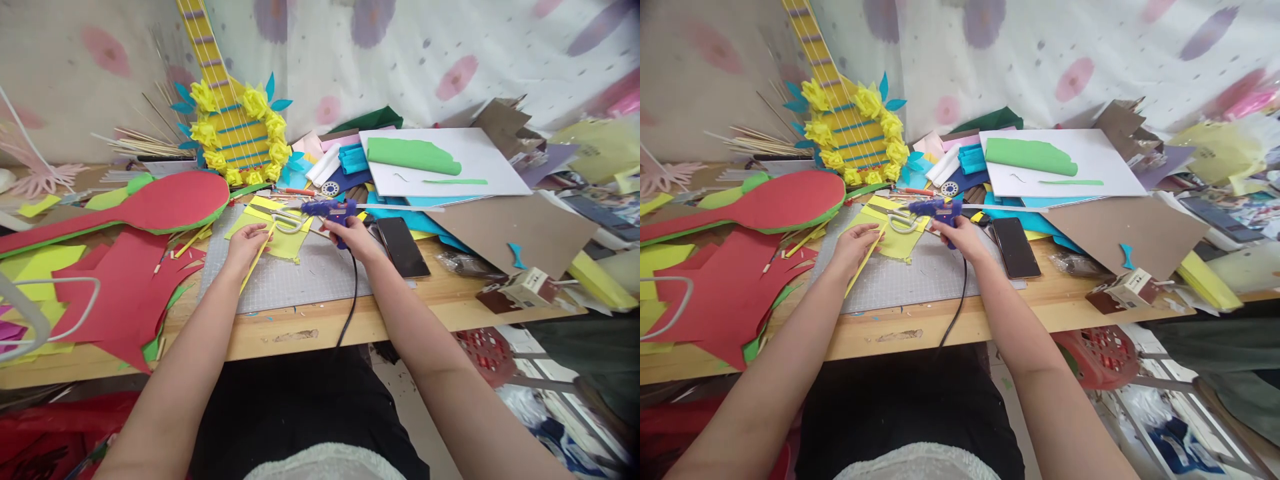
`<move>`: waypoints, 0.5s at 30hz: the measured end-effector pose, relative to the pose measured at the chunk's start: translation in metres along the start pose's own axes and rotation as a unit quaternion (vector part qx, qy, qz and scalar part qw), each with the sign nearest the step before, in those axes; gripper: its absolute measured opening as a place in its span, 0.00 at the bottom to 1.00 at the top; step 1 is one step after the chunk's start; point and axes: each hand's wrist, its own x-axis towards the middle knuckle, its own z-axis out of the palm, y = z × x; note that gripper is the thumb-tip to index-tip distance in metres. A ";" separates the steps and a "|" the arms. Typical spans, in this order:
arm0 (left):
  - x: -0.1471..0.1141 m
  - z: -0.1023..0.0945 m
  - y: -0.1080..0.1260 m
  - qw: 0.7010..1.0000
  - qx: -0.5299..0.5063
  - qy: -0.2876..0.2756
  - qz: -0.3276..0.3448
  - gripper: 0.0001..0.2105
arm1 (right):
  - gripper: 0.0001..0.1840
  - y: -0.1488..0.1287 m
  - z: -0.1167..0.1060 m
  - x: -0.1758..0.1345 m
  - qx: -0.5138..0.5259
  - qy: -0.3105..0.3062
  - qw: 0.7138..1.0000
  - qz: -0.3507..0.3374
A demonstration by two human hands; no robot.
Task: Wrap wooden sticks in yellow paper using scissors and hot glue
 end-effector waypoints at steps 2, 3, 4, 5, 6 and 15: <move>-0.002 0.001 0.000 1.000 0.027 0.006 0.011 0.15 | 0.16 -0.005 0.009 -0.005 -0.027 -0.052 0.998 0.024; -0.003 0.001 0.001 0.999 0.038 0.007 0.015 0.16 | 0.15 -0.006 0.012 -0.007 -0.042 -0.065 0.996 0.034; -0.003 0.001 0.001 0.999 0.047 0.006 0.017 0.17 | 0.15 -0.006 0.015 -0.007 -0.053 -0.071 0.995 0.039; -0.003 0.001 0.001 0.999 0.051 0.004 0.018 0.17 | 0.15 -0.005 0.016 -0.007 -0.057 -0.073 0.995 0.040; -0.003 0.001 0.000 0.998 0.054 0.001 0.018 0.17 | 0.15 -0.004 0.016 -0.006 -0.054 -0.070 0.995 0.038; -0.003 0.002 -0.001 0.998 0.066 -0.010 0.022 0.17 | 0.13 0.004 0.020 0.000 -0.054 -0.055 0.997 0.027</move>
